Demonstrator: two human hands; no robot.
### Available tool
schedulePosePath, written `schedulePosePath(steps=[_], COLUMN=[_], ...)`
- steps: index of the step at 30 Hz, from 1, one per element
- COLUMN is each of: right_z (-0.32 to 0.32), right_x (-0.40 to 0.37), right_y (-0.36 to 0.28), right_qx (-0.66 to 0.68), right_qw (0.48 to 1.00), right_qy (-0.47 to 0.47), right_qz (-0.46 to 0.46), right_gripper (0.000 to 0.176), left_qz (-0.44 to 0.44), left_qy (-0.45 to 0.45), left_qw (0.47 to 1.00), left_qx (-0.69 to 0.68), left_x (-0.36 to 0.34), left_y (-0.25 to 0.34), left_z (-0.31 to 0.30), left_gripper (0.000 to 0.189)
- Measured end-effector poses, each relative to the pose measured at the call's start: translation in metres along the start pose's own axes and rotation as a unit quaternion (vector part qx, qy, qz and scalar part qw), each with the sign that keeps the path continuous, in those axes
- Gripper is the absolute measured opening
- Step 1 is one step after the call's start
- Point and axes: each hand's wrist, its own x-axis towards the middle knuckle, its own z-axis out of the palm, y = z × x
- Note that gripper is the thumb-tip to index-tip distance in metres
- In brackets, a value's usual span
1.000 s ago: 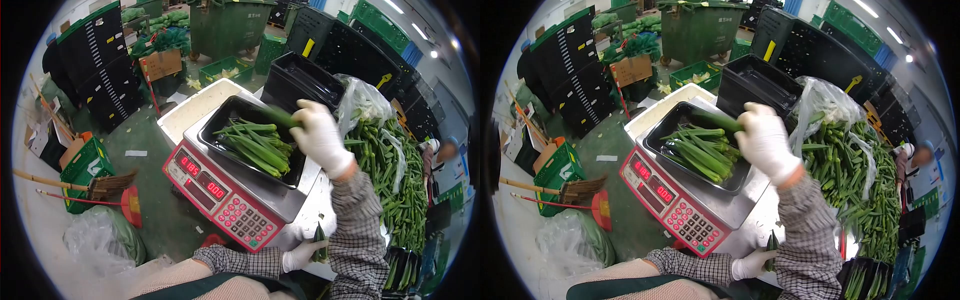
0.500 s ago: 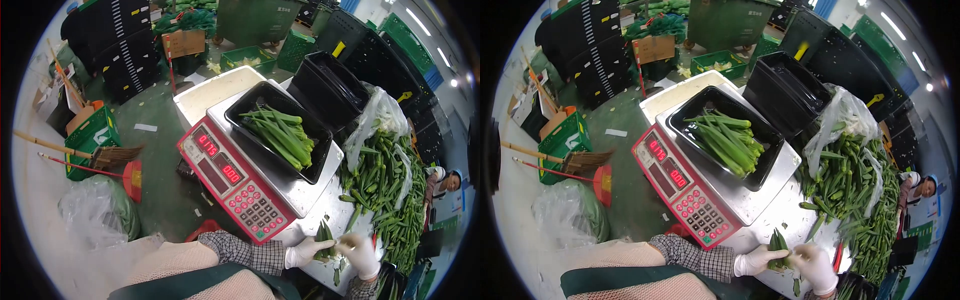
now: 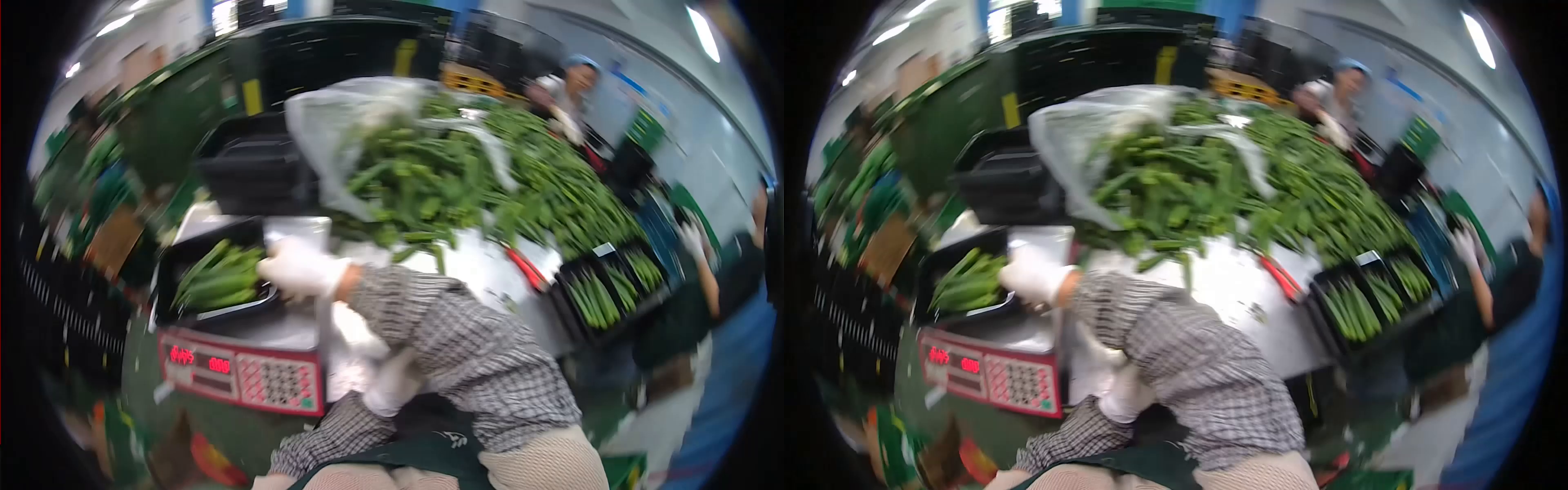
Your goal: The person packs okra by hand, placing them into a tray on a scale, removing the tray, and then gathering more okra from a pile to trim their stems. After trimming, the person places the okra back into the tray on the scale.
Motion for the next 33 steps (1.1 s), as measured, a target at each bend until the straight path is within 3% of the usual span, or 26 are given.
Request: schedulePosePath(steps=[1,3,4,7,9,12,14,17,21,23,26,29,30,33], right_z=[-0.005,-0.023,-0.036,-0.082,-0.112,-0.154,-0.179,-0.227,-0.270,-0.274,-0.273,-0.266,-0.266,-0.239], right_x=[-0.012,-0.036,-0.054,-0.120,-0.189,-0.285,-0.342,-0.420,-0.485,-0.494,-0.506,-0.510,-0.515,-0.492], right_y=[-0.002,0.015,0.025,0.078,0.089,0.130,0.141,0.193,0.250,0.268,0.274,0.245,0.245,0.215], right_qx=[0.063,0.110,0.116,0.135,0.215,0.125,0.185,0.094,0.071,0.085,0.103,-0.025,-0.143,-0.167], right_qw=[0.998,0.993,0.991,0.972,0.932,0.853,0.780,0.681,0.598,0.582,0.604,0.591,0.562,0.626], right_qy=[0.013,0.044,0.072,0.193,0.292,0.506,0.598,0.721,0.772,0.774,0.727,0.707,0.694,0.745], right_qz=[-0.006,0.001,-0.007,0.011,0.013,0.027,0.030,0.088,0.202,0.236,0.310,0.388,0.426,0.159], right_gripper=[0.026,0.027,0.028,0.029,0.027,0.022,0.024,0.022,0.028,0.027,0.035,0.042,0.037,0.024], left_qz=[-0.017,0.046,0.028,0.008,0.014,0.004,0.006,0.004,0.011,0.013,0.008,-0.002,-0.006,-0.009], left_qy=[-0.032,-0.012,-0.048,-0.018,-0.019,-0.006,-0.007,0.004,0.011,0.012,0.001,0.006,0.007,0.013], left_qw=[0.999,0.998,0.998,0.997,0.999,0.999,0.998,0.998,0.997,0.997,0.997,0.997,0.996,0.996], left_qx=[-0.009,0.039,0.036,0.081,0.049,0.047,0.057,0.062,0.077,0.081,0.075,0.078,0.083,0.083], left_x=[0.003,0.009,0.000,0.000,-0.001,-0.003,-0.002,-0.002,-0.002,-0.002,-0.001,-0.002,-0.002,-0.003], left_y=[-0.001,-0.003,0.005,0.006,0.006,0.007,0.008,0.007,0.006,0.006,0.006,0.007,0.007,0.007], left_z=[-0.011,-0.018,0.003,-0.012,-0.010,-0.008,-0.004,-0.006,-0.005,-0.007,-0.007,-0.004,-0.003,0.003], left_gripper=[0.028,0.028,0.027,0.027,0.023,0.022,0.022,0.022,0.024,0.025,0.025,0.025,0.024,0.024])
